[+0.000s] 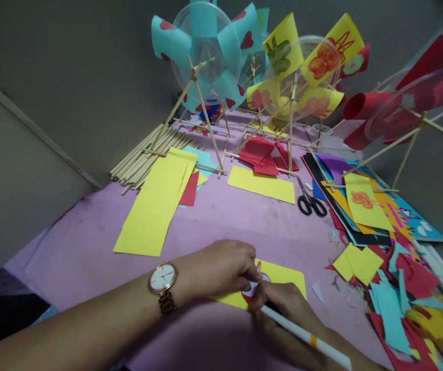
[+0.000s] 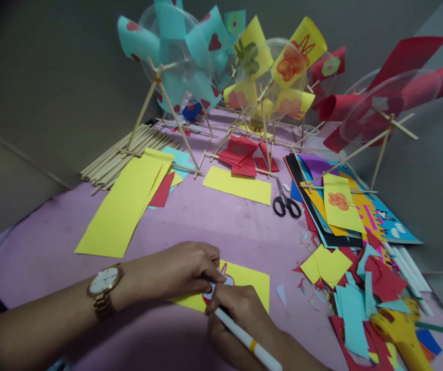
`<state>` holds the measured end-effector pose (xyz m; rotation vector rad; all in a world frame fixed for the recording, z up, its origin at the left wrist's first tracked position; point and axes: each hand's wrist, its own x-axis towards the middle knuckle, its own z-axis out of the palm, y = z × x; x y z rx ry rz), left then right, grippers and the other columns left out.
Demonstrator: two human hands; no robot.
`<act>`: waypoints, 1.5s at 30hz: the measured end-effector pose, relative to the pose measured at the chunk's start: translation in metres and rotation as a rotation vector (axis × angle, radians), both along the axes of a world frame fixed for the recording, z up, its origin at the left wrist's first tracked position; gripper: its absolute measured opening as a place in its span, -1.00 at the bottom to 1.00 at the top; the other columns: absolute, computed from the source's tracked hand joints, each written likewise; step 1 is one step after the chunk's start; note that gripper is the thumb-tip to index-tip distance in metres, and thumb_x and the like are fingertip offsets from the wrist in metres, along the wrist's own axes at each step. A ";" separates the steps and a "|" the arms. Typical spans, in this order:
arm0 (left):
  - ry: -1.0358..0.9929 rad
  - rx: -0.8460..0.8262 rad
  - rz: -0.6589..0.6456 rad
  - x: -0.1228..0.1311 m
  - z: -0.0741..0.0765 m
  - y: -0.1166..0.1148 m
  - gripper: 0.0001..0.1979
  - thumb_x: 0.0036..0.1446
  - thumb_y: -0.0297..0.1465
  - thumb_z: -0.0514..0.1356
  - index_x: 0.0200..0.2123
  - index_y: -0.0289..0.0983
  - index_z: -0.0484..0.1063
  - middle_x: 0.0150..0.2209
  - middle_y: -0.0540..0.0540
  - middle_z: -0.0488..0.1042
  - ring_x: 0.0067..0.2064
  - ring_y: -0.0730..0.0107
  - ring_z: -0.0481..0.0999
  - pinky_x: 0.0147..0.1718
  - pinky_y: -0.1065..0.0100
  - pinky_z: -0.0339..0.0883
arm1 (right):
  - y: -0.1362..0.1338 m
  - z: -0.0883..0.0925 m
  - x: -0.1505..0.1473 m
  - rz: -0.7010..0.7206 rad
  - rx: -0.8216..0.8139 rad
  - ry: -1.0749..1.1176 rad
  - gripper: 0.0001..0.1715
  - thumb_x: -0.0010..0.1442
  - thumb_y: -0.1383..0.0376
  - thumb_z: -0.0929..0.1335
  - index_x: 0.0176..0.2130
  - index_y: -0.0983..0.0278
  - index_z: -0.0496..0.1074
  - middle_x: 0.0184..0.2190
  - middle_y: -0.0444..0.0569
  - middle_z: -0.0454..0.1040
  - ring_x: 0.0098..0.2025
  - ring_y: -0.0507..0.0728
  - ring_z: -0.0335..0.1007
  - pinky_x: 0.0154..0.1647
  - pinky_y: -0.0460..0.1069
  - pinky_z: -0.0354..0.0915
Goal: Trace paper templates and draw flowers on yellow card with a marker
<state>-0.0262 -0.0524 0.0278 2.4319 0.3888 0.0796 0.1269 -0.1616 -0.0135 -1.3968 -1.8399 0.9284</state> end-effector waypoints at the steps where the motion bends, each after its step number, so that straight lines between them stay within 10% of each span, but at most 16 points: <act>1: 0.002 0.003 0.002 0.000 0.000 0.000 -0.85 0.02 -0.59 0.30 -0.37 -0.22 0.53 -0.44 0.06 0.38 -0.37 0.51 0.40 -0.39 0.52 0.19 | 0.000 0.000 0.000 0.008 -0.003 0.003 -0.77 -0.09 0.53 0.20 -0.59 0.24 0.27 -0.69 -0.23 0.27 -0.65 -0.04 0.24 -0.57 -0.16 0.16; 45: 0.006 0.005 -0.018 0.000 -0.002 0.001 -0.78 0.02 -0.57 0.30 -0.27 -0.17 0.55 -0.42 0.06 0.37 -0.34 0.49 0.39 -0.38 0.52 0.18 | -0.002 0.002 0.006 0.037 -0.057 0.005 -0.78 -0.05 0.52 0.20 -0.56 0.23 0.27 -0.67 -0.24 0.29 -0.64 -0.05 0.19 -0.61 -0.17 0.06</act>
